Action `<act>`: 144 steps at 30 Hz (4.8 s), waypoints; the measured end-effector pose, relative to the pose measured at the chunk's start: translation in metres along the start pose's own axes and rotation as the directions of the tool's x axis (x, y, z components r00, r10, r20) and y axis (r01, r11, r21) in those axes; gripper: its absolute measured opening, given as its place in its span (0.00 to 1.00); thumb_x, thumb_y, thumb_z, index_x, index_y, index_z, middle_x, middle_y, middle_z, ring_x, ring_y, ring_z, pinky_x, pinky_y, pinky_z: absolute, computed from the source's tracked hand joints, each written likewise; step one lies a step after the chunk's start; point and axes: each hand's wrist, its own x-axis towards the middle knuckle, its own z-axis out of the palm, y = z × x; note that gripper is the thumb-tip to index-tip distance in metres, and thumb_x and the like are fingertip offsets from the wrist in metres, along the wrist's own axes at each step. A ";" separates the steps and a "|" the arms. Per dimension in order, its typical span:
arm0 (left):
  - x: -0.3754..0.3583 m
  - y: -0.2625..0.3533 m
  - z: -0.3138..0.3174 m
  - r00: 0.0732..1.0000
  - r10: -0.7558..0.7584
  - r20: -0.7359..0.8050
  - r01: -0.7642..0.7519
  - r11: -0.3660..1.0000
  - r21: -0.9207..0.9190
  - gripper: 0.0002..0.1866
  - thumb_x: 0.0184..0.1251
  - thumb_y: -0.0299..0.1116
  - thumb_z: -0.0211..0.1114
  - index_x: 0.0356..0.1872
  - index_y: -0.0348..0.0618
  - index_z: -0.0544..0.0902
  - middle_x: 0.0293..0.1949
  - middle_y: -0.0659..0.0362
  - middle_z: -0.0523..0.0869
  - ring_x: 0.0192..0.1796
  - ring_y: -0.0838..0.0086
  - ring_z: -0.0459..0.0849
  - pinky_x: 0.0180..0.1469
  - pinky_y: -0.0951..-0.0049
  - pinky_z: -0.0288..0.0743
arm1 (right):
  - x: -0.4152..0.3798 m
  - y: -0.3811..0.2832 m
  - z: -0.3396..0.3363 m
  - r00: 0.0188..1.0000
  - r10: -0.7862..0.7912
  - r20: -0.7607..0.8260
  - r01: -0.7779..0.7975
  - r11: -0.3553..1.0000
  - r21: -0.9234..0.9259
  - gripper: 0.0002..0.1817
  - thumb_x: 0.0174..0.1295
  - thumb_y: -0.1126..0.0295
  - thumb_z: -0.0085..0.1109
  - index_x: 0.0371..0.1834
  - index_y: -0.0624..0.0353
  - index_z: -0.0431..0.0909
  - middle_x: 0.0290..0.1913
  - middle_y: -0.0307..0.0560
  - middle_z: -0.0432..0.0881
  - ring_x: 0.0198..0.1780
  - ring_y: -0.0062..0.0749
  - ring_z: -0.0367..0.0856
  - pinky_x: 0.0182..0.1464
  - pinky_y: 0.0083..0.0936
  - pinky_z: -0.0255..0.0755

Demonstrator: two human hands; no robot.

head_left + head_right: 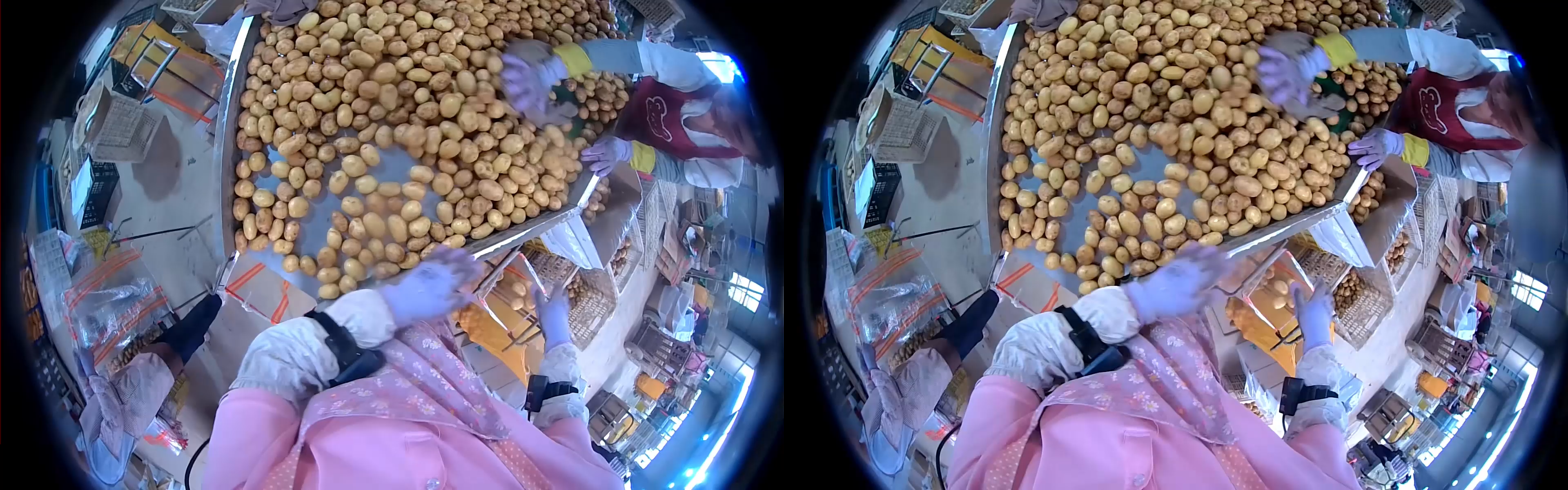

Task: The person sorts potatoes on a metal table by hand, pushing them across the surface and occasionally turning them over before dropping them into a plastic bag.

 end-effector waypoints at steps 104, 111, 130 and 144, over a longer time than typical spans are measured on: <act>-0.179 -0.079 -0.081 0.916 -0.391 -0.089 0.396 0.847 0.354 0.29 0.60 0.44 0.67 0.65 0.58 0.82 0.69 0.47 0.75 0.74 0.45 0.67 0.77 0.39 0.53 | 0.072 -0.206 0.173 0.628 -0.726 0.280 0.640 0.278 -0.717 0.33 0.65 0.48 0.61 0.72 0.45 0.71 0.79 0.56 0.61 0.78 0.65 0.57 0.76 0.66 0.51; -0.221 -0.092 -0.118 0.719 -0.590 -0.367 0.693 0.646 0.319 0.26 0.61 0.38 0.66 0.64 0.53 0.83 0.66 0.51 0.78 0.69 0.46 0.73 0.73 0.43 0.62 | 0.087 -0.221 0.169 0.385 -0.659 0.646 0.847 -0.025 -0.531 0.31 0.67 0.46 0.56 0.72 0.42 0.74 0.69 0.47 0.78 0.74 0.57 0.68 0.77 0.56 0.56; -0.145 -0.144 -0.161 0.287 -0.708 -0.645 0.802 0.545 -0.242 0.09 0.71 0.33 0.64 0.49 0.47 0.84 0.44 0.51 0.88 0.43 0.55 0.88 0.50 0.58 0.80 | 0.045 -0.286 0.287 0.464 -0.727 0.506 0.851 0.208 -0.482 0.16 0.65 0.67 0.56 0.56 0.49 0.82 0.65 0.45 0.78 0.67 0.40 0.75 0.66 0.45 0.69; -0.202 -0.099 -0.068 0.684 -0.631 -0.364 0.714 0.681 0.161 0.24 0.62 0.29 0.64 0.62 0.48 0.79 0.56 0.48 0.83 0.56 0.46 0.81 0.59 0.52 0.76 | 0.051 -0.167 0.184 0.974 -0.165 0.158 0.091 0.915 0.393 0.13 0.73 0.69 0.58 0.57 0.58 0.82 0.40 0.49 0.85 0.38 0.34 0.84 0.40 0.27 0.78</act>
